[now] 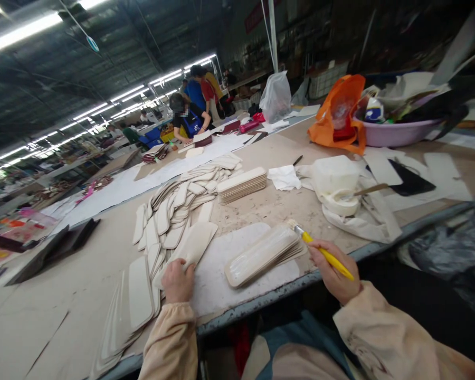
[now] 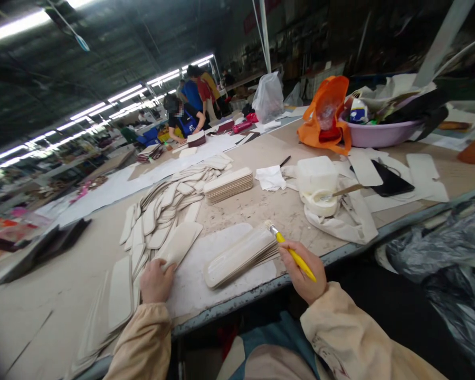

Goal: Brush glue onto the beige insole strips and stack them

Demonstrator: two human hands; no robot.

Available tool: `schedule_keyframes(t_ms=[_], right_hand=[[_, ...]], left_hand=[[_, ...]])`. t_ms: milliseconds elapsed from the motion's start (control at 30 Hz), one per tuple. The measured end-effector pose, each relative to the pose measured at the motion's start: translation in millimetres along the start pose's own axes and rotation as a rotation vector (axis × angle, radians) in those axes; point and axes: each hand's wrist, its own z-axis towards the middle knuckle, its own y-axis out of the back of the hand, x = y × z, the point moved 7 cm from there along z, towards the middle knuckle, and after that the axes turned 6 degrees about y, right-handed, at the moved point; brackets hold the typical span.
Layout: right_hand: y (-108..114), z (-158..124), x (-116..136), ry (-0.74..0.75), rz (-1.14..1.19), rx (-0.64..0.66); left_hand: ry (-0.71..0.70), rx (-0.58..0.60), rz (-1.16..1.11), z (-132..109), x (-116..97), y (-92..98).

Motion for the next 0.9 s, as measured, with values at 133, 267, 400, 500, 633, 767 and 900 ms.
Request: schedule_keyframes(t_ms=[133,267,400,500,633,767,900], right_hand=[[-4.1,1.9,-1.3,-0.016,0.126,-0.012],[-16.3,4.4,-0.6,-0.109,0.294,0.016],[-31.7,3.3,10.0,-0.209,0.546,0.089],[-35.8,-0.1,14.1,-0.287,0.617,0.130],[-27.0,-1.5,3.5,-0.310,0.480,0.115],[-18.6,6.7,-9.8,-0.238,0.333,0.037],[-22.7,26.6,-5.3,-0.122,0.084,0.030]], left_hand=[[0.012,-0.006,-0.243,-13.3,-2.3,30.3],[0.028,0.082,-0.739,-47.0,-32.2,62.2],[-0.066,0.209,-0.895,-92.4,-80.3,74.6],[-0.158,0.412,-0.948,-124.6,-112.7,61.0],[-0.104,0.694,-1.036,-155.7,-133.6,29.6],[0.147,0.860,-1.248,-162.4,-128.7,5.2],[0.324,0.831,-1.249,-136.9,-111.6,-4.6]])
